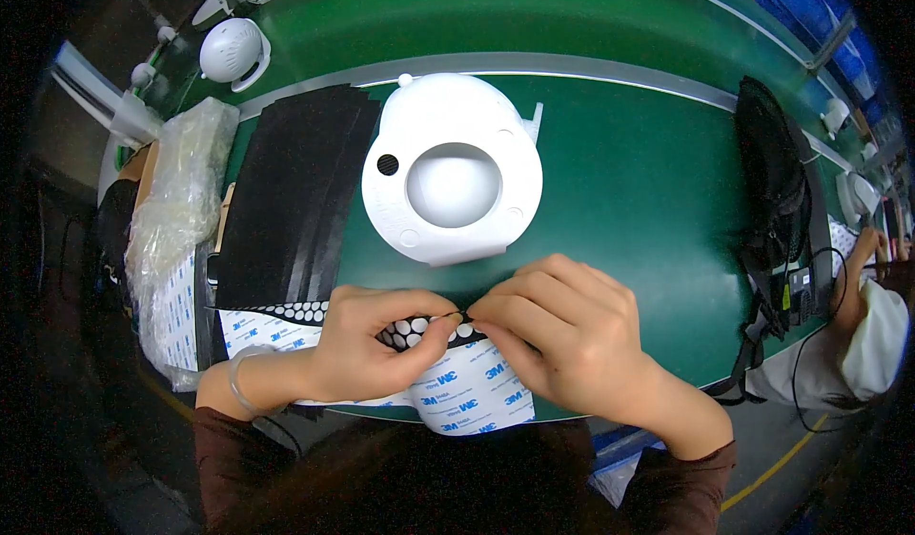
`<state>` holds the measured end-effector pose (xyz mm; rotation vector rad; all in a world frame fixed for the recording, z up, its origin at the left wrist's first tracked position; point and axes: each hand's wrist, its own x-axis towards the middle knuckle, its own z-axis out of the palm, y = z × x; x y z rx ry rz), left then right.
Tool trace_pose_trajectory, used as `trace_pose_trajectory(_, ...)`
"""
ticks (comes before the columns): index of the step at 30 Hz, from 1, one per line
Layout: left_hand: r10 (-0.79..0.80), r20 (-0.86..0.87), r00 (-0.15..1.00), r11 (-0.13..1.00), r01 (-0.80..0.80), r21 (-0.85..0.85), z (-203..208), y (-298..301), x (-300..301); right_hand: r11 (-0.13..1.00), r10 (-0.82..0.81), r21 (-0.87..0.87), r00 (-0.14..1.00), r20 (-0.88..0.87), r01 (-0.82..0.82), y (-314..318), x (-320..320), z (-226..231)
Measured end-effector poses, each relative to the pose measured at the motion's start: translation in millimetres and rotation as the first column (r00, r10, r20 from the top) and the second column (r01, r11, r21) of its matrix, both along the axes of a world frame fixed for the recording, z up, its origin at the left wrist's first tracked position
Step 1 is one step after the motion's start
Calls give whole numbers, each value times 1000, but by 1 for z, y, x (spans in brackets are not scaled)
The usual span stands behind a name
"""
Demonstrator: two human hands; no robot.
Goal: Applying small circular adhesive pads to the base of security cameras on an assembly line.
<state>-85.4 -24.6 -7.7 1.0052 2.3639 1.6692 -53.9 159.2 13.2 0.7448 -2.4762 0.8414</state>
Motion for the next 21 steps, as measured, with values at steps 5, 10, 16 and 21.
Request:
trace_pose_trajectory(5,20,-9,1000,1000,-20,11,1,-1,0,999,18,-26,1000,12,-17,-3,-4,2)
trace_pose_trajectory(10,27,-62,998,999,-26,21,-6,-3,4,1000,13,-18,984,177,-10,-7,-4,9)
trace_pose_trajectory(16,-16,-31,999,1000,16,19,-6,-1,4,1000,-15,20,985,171,12,-4,0,8)
trace_pose_trajectory(21,36,24,999,998,-34,-45,-3,-2,3,998,30,46,999,39,-32,-6,-3,6)
